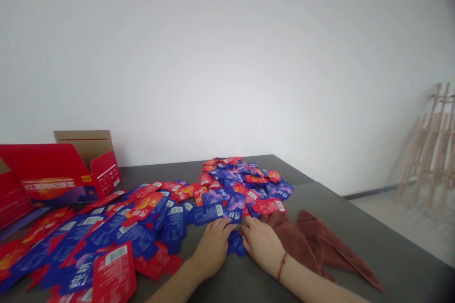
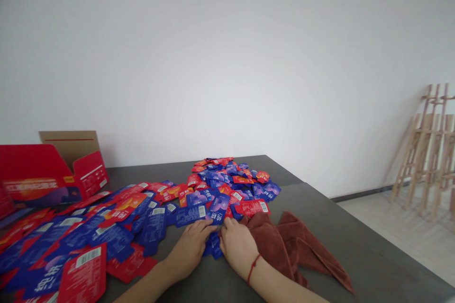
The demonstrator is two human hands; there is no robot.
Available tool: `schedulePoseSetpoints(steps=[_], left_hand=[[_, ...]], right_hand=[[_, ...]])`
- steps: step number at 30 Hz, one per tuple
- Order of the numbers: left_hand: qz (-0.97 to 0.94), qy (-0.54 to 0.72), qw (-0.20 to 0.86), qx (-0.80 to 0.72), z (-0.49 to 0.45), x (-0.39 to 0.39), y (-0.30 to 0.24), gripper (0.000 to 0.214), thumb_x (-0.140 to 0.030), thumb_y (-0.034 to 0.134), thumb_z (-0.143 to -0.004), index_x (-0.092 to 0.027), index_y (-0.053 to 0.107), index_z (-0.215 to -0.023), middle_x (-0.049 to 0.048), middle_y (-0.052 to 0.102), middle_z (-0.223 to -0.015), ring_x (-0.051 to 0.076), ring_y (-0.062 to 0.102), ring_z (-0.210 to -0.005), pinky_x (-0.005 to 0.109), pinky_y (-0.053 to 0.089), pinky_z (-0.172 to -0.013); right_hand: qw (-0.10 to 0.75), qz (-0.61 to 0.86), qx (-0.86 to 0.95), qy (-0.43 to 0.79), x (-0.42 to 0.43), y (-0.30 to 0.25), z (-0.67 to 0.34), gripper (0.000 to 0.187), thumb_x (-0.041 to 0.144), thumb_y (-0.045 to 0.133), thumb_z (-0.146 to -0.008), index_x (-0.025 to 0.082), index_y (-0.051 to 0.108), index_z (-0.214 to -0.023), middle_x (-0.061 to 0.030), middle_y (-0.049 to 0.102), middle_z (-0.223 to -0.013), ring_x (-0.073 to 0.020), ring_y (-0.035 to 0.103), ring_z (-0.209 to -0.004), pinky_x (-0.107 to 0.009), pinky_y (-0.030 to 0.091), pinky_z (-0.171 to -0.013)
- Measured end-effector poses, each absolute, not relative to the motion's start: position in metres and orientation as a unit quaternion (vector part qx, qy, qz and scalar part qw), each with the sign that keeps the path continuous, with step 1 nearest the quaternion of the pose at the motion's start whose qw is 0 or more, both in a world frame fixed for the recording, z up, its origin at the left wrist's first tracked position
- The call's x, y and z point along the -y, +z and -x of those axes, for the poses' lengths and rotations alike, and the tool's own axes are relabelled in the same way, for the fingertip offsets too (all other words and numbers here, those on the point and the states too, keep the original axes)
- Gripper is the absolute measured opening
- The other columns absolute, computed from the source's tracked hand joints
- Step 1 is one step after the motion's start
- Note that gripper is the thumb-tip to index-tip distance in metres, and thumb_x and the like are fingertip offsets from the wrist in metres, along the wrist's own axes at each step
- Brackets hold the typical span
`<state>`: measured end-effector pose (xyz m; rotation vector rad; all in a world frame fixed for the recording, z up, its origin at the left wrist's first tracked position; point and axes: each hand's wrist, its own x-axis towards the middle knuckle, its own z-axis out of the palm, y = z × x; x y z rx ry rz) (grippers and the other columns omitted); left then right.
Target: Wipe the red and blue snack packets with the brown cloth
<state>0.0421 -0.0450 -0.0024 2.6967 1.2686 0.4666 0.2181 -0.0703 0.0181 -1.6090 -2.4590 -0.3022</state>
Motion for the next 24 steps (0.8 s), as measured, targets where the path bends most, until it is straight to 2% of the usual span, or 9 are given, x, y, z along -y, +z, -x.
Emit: schedulePoseSetpoints(steps=[4,8,11,14,18,24], left_hand=[[-0.895,0.155,0.065,-0.414,-0.041,0.045,-0.001,0.051,-0.007,0.038,-0.083,-0.02,0.051,-0.131,0.0056,0.05,-0.136,0.02,0.039,-0.128,0.036,0.027,-0.108],[-0.898,0.139,0.059,-0.414,-0.041,0.044,-0.001,0.053,-0.006,0.041,-0.081,-0.021,0.051,-0.131,0.006,0.048,-0.139,0.021,0.036,-0.13,0.038,0.026,-0.109],[-0.897,0.143,0.06,-0.414,-0.041,0.043,-0.003,0.056,-0.004,0.041,-0.079,-0.022,0.052,-0.131,0.0056,0.047,-0.14,0.022,0.036,-0.13,0.039,0.026,-0.109],[-0.896,0.147,0.06,-0.414,-0.042,0.043,-0.005,0.057,-0.003,0.042,-0.077,-0.022,0.053,-0.129,0.0054,0.047,-0.139,0.022,0.037,-0.13,0.04,0.027,-0.109],[-0.893,0.15,0.058,-0.42,-0.043,0.043,-0.005,0.058,-0.002,0.042,-0.075,-0.021,0.053,-0.129,0.0059,0.048,-0.138,0.022,0.038,-0.129,0.039,0.027,-0.108],[-0.897,0.156,0.064,-0.41,-0.042,0.042,-0.004,0.054,-0.004,0.041,-0.079,-0.02,0.051,-0.13,0.0061,0.05,-0.137,0.021,0.039,-0.127,0.037,0.027,-0.108]], right_hand=[[0.088,0.476,0.866,-0.13,0.081,0.007,-0.193,0.02,0.017,0.051,-0.088,0.013,0.063,-0.104,-0.0092,0.061,-0.099,-0.0222,0.057,-0.087,-0.032,0.045,-0.067],[0.108,0.437,0.888,-0.099,0.092,0.007,-0.215,0.014,0.023,0.052,-0.089,0.02,0.063,-0.096,-0.0034,0.06,-0.093,-0.0195,0.056,-0.085,-0.03,0.044,-0.068],[0.122,0.462,0.875,-0.076,0.093,0.013,-0.246,0.015,0.022,0.05,-0.09,0.023,0.064,-0.094,-0.0016,0.059,-0.091,-0.0171,0.057,-0.082,-0.028,0.042,-0.068],[0.126,0.522,0.84,-0.077,0.085,0.021,-0.267,0.019,0.022,0.047,-0.092,0.021,0.066,-0.096,-0.0034,0.059,-0.092,-0.0171,0.058,-0.082,-0.027,0.042,-0.069],[0.097,0.567,0.813,-0.088,0.068,0.028,-0.261,0.023,0.022,0.045,-0.093,0.018,0.068,-0.088,-0.0061,0.06,-0.092,-0.0186,0.059,-0.082,-0.029,0.042,-0.069],[0.095,0.484,0.863,-0.114,0.069,0.017,-0.209,0.018,0.02,0.049,-0.089,0.015,0.065,-0.095,-0.0066,0.061,-0.095,-0.0203,0.057,-0.086,-0.03,0.042,-0.068]])
